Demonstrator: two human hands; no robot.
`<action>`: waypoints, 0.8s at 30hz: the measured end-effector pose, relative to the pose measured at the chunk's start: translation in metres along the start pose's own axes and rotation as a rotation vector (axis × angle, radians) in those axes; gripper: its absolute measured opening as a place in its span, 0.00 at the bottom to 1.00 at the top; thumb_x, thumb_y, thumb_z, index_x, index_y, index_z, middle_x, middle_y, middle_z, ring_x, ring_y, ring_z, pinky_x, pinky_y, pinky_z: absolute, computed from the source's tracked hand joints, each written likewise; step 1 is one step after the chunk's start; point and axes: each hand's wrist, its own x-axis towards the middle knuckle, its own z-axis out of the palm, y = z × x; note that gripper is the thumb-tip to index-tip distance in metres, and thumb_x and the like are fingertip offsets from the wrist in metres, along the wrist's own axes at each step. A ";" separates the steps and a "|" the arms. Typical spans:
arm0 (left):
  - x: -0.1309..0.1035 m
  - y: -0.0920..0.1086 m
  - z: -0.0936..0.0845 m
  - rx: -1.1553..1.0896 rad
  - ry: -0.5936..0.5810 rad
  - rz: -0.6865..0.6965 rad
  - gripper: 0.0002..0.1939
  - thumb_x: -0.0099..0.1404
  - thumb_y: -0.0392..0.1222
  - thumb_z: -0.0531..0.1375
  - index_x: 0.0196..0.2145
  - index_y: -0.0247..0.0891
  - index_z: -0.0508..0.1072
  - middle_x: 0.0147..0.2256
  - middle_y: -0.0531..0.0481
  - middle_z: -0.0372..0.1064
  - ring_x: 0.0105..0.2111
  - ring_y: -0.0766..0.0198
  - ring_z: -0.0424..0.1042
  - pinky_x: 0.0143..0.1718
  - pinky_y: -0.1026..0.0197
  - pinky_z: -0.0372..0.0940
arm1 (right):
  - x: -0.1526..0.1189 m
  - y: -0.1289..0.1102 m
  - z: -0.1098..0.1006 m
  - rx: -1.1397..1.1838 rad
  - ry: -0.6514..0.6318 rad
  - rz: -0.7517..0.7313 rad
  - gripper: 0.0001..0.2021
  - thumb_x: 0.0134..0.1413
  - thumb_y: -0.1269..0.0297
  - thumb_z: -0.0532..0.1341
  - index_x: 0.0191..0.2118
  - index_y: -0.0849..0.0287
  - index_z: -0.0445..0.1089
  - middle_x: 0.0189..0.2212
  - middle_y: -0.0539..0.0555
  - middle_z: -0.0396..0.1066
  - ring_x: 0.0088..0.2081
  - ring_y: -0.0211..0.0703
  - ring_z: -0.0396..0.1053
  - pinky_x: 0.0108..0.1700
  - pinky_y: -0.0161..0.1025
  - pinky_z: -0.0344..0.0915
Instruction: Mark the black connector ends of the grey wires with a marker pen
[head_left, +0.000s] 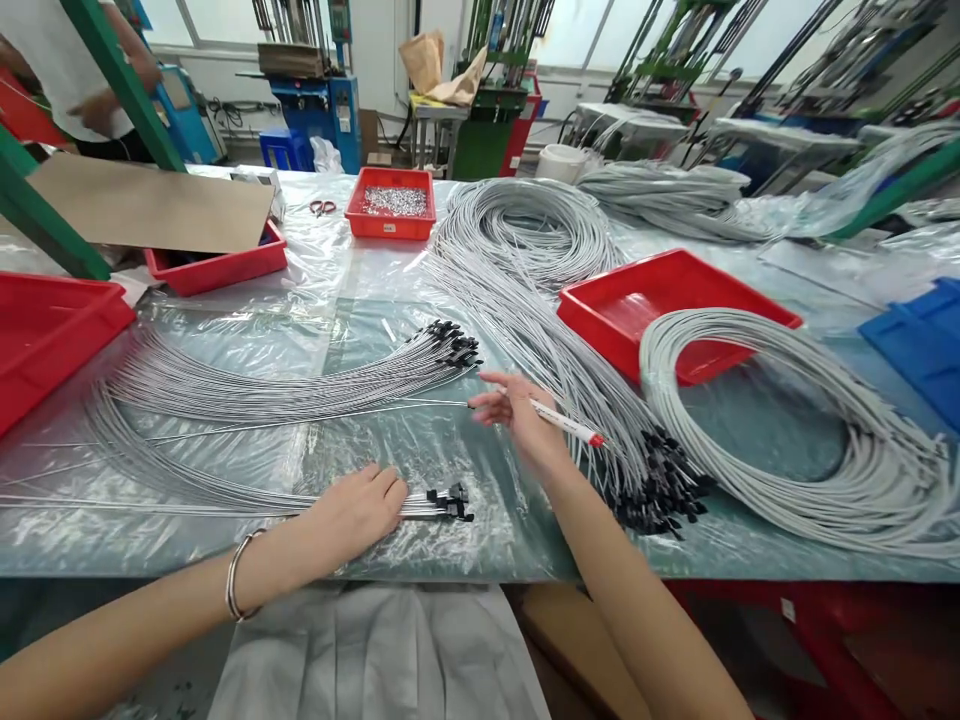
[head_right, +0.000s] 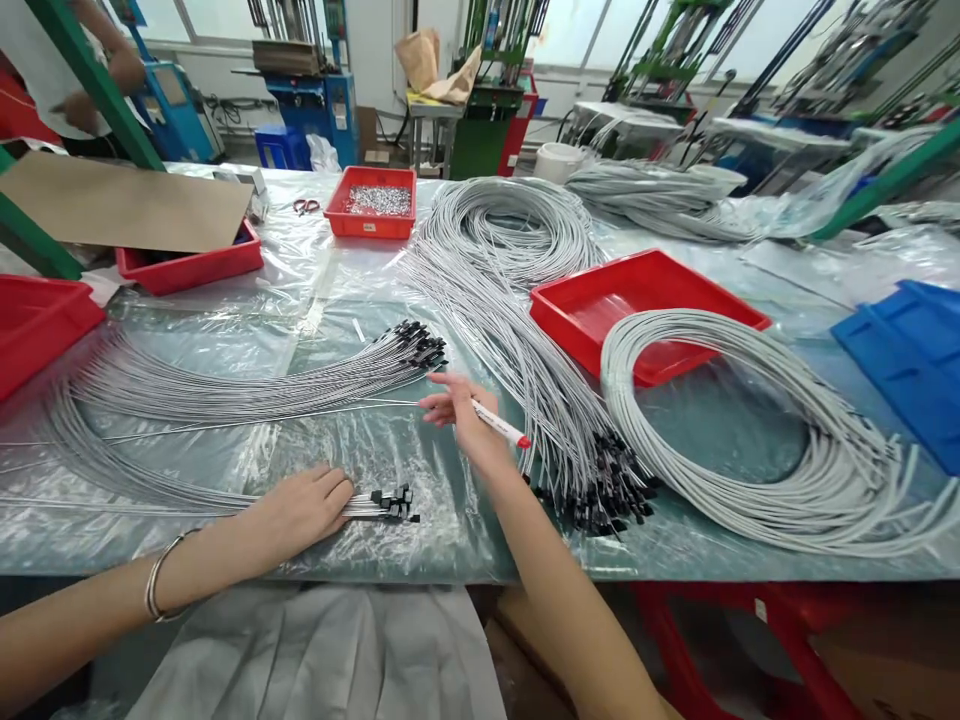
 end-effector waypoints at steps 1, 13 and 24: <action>0.000 -0.001 -0.001 -0.024 0.001 -0.014 0.11 0.69 0.39 0.43 0.34 0.35 0.61 0.32 0.46 0.64 0.31 0.59 0.63 0.29 0.60 0.55 | -0.007 -0.002 0.001 -0.029 -0.032 0.017 0.24 0.53 0.44 0.54 0.42 0.61 0.70 0.27 0.56 0.74 0.25 0.40 0.72 0.28 0.36 0.67; 0.004 0.008 -0.038 -0.412 0.002 0.069 0.21 0.68 0.54 0.41 0.31 0.36 0.62 0.23 0.51 0.60 0.22 0.65 0.61 0.23 0.62 0.50 | -0.068 0.000 0.062 0.127 -0.059 -0.304 0.17 0.58 0.52 0.53 0.42 0.57 0.70 0.44 0.58 0.72 0.47 0.49 0.68 0.51 0.48 0.63; -0.020 0.026 -0.066 -0.384 0.459 -0.084 0.28 0.63 0.36 0.45 0.58 0.39 0.37 0.35 0.48 0.66 0.27 0.63 0.67 0.27 0.63 0.60 | -0.092 0.026 0.058 0.025 -0.043 -0.395 0.26 0.42 0.57 0.67 0.50 0.53 0.66 0.47 0.59 0.68 0.44 0.53 0.67 0.41 0.44 0.67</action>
